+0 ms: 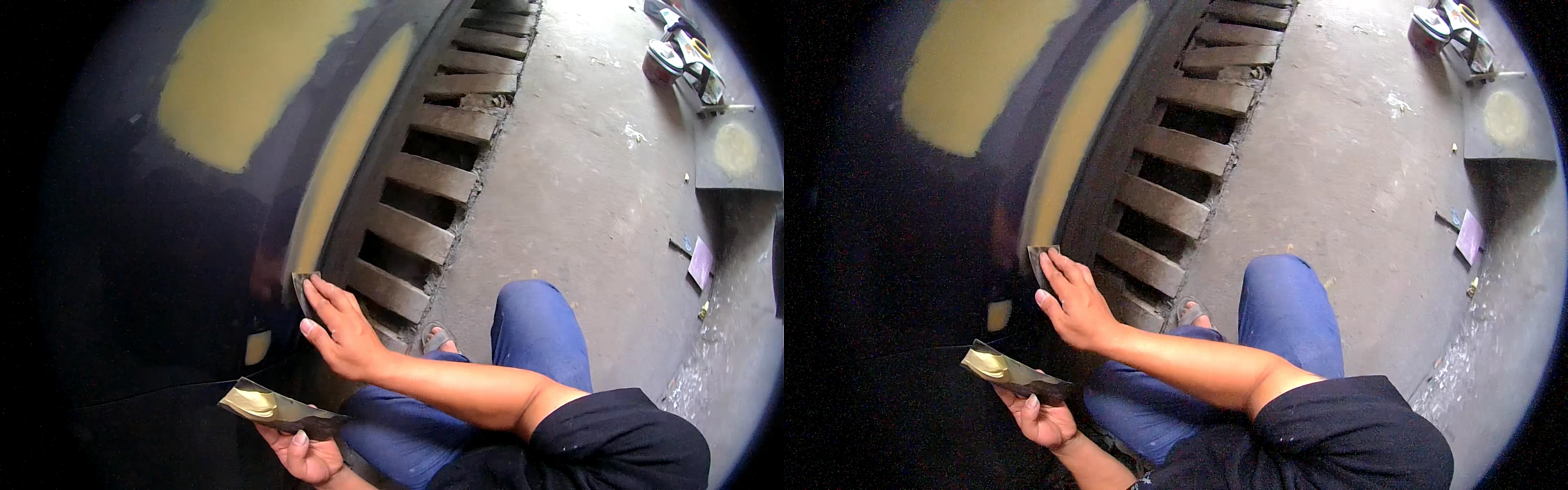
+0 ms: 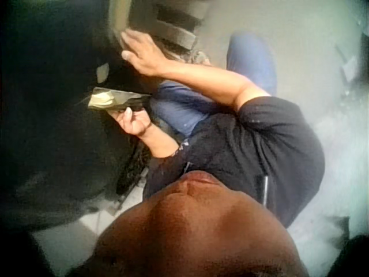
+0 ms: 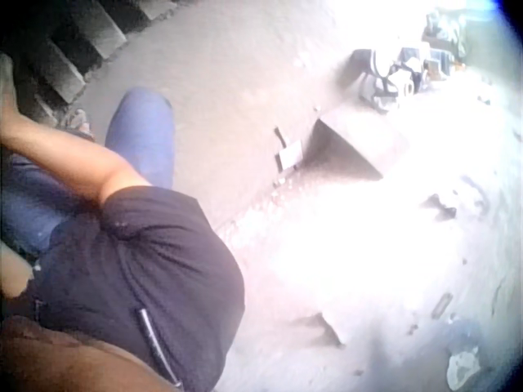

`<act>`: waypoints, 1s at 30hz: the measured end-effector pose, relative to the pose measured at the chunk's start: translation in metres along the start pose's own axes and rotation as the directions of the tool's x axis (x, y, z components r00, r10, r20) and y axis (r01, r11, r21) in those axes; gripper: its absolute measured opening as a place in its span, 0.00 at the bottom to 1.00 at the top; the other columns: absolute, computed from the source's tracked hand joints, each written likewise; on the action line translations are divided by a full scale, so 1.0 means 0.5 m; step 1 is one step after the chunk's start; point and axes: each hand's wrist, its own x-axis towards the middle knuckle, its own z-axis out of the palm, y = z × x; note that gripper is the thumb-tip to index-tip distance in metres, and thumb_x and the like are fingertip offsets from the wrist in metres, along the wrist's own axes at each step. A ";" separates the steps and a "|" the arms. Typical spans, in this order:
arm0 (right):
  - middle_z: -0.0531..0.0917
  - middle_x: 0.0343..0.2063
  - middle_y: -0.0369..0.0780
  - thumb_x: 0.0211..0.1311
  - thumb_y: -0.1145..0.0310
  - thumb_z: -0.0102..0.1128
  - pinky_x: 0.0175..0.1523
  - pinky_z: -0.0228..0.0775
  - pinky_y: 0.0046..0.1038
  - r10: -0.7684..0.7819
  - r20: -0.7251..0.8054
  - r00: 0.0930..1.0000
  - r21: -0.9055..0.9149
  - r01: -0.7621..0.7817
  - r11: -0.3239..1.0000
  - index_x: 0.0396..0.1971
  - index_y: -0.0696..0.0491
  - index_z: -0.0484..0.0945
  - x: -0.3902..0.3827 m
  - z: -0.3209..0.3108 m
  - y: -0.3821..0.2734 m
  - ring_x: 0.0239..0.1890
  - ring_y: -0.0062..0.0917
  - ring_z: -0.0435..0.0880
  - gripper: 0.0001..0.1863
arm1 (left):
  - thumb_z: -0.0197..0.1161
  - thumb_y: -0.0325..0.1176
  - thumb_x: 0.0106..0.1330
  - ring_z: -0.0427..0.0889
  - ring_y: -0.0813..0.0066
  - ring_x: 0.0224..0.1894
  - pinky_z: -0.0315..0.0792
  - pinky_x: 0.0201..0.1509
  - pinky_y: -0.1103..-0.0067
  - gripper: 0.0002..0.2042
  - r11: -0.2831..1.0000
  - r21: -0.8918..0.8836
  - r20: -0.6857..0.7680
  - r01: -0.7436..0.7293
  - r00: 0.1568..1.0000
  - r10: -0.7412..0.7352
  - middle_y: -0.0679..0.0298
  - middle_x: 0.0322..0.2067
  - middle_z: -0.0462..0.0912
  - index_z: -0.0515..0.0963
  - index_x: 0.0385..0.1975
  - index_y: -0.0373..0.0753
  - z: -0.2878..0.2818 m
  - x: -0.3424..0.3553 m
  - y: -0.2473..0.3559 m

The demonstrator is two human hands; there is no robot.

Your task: The person mixes a beige filler in a container, then uses a putty knife to apply the filler to a damaged area on the side of a dark car. The person spreads the filler over the panel and smooths it with the knife.

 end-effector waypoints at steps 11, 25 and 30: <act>0.70 0.58 0.51 0.63 0.61 0.55 0.66 0.57 0.37 -0.090 0.423 0.902 0.253 -0.022 0.967 0.58 0.59 0.69 -0.028 -0.110 -0.042 0.61 0.43 0.68 0.26 | 0.49 0.17 0.50 0.67 0.58 0.62 0.61 0.67 0.63 0.37 1.000 -0.003 -0.060 0.015 0.998 -0.015 0.50 0.61 0.65 0.54 0.67 0.35 0.096 0.009 0.042; 0.64 0.64 0.49 0.67 0.61 0.48 0.70 0.48 0.34 -0.089 -0.139 0.986 -0.121 0.072 0.990 0.63 0.59 0.61 0.337 -0.443 0.039 0.68 0.37 0.59 0.28 | 0.50 0.20 0.47 0.63 0.58 0.64 0.56 0.70 0.64 0.39 0.994 0.103 -0.058 -0.045 0.997 0.051 0.52 0.63 0.63 0.54 0.67 0.36 0.238 0.011 0.083; 0.66 0.62 0.51 0.66 0.59 0.45 0.69 0.50 0.31 -0.004 -0.328 0.945 -0.012 0.000 1.000 0.63 0.60 0.63 0.566 -0.570 0.055 0.67 0.38 0.62 0.29 | 0.50 0.20 0.46 0.58 0.51 0.67 0.53 0.70 0.60 0.38 0.991 0.127 -0.103 0.031 0.994 -0.018 0.48 0.64 0.60 0.56 0.65 0.28 0.286 0.007 0.103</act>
